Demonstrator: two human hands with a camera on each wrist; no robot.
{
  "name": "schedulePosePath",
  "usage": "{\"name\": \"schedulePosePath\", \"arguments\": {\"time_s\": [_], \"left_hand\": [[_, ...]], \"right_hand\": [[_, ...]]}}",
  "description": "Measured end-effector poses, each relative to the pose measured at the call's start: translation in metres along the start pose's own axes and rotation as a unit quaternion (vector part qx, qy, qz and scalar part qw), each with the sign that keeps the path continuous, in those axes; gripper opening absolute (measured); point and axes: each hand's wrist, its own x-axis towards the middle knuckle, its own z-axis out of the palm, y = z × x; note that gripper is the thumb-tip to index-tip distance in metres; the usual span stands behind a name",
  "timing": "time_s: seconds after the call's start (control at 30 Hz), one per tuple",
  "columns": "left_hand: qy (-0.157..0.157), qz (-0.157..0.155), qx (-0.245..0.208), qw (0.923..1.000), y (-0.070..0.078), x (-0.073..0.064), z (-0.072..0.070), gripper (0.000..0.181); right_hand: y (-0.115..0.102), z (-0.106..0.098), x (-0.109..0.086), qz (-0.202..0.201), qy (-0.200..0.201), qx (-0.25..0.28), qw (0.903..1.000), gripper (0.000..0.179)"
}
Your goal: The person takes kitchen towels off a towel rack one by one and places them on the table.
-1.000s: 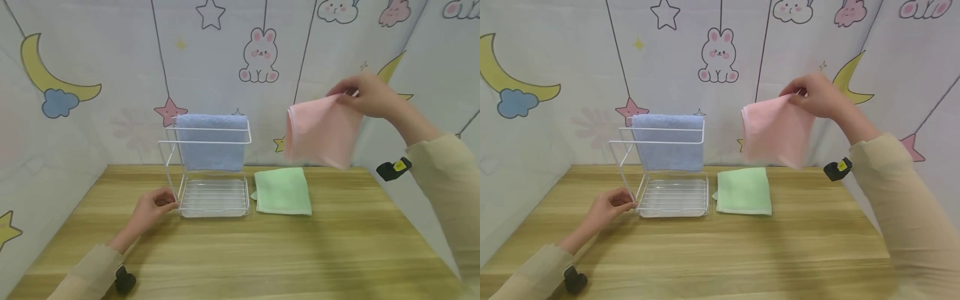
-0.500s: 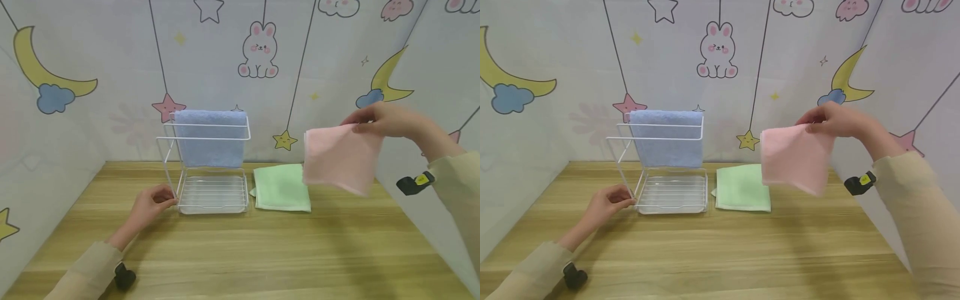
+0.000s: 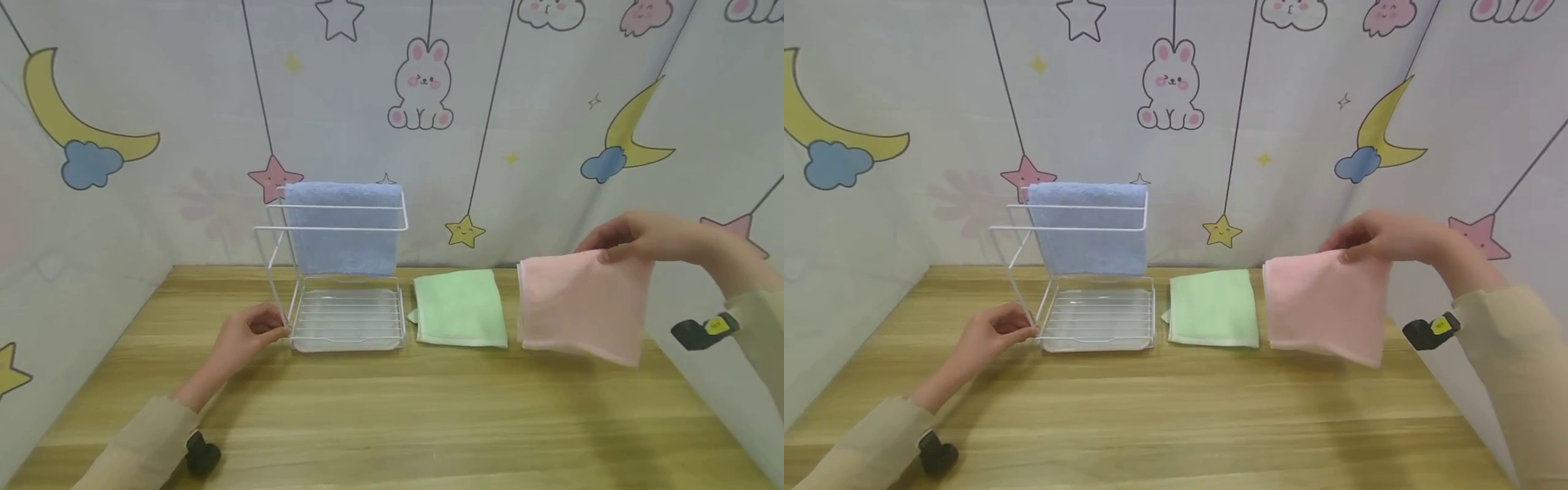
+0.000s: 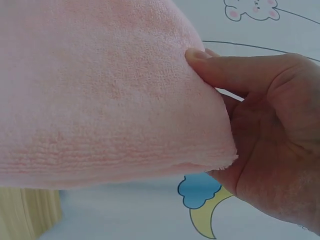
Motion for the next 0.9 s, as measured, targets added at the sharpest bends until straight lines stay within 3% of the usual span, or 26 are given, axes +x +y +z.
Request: {"name": "schedulePosePath", "arguments": {"time_s": [0.17, 0.33, 0.5, 0.7, 0.87, 0.9], "left_hand": [[-0.002, -0.002, -0.002, 1.0, -0.001, -0.001, 0.001, 0.017], [-0.007, -0.007, -0.004, 0.9999, -0.002, -0.001, 0.002, 0.016], [-0.014, -0.013, 0.001, 0.9998, -0.001, -0.002, 0.0, 0.016], [-0.015, -0.008, 0.002, 0.9999, -0.001, -0.001, -0.001, 0.016], [-0.015, -0.01, 0.003, 0.9998, -0.001, 0.001, -0.002, 0.018], [-0.015, -0.011, 0.002, 0.9998, -0.006, 0.001, -0.001, 0.018]], "right_hand": [[0.016, 0.013, -0.001, 0.009, -0.024, 0.036, 0.999, 0.028], [0.037, 0.028, 0.009, 0.039, -0.019, 0.017, 0.9989, 0.03], [0.056, 0.038, 0.031, 0.03, -0.004, 0.016, 0.9994, 0.032], [0.067, 0.046, 0.06, 0.003, 0.016, 0.007, 0.9998, 0.027], [0.076, 0.049, 0.078, 0.004, 0.023, 0.011, 0.9997, 0.028], [0.077, 0.049, 0.081, 0.005, 0.027, 0.013, 0.9995, 0.029]]}}
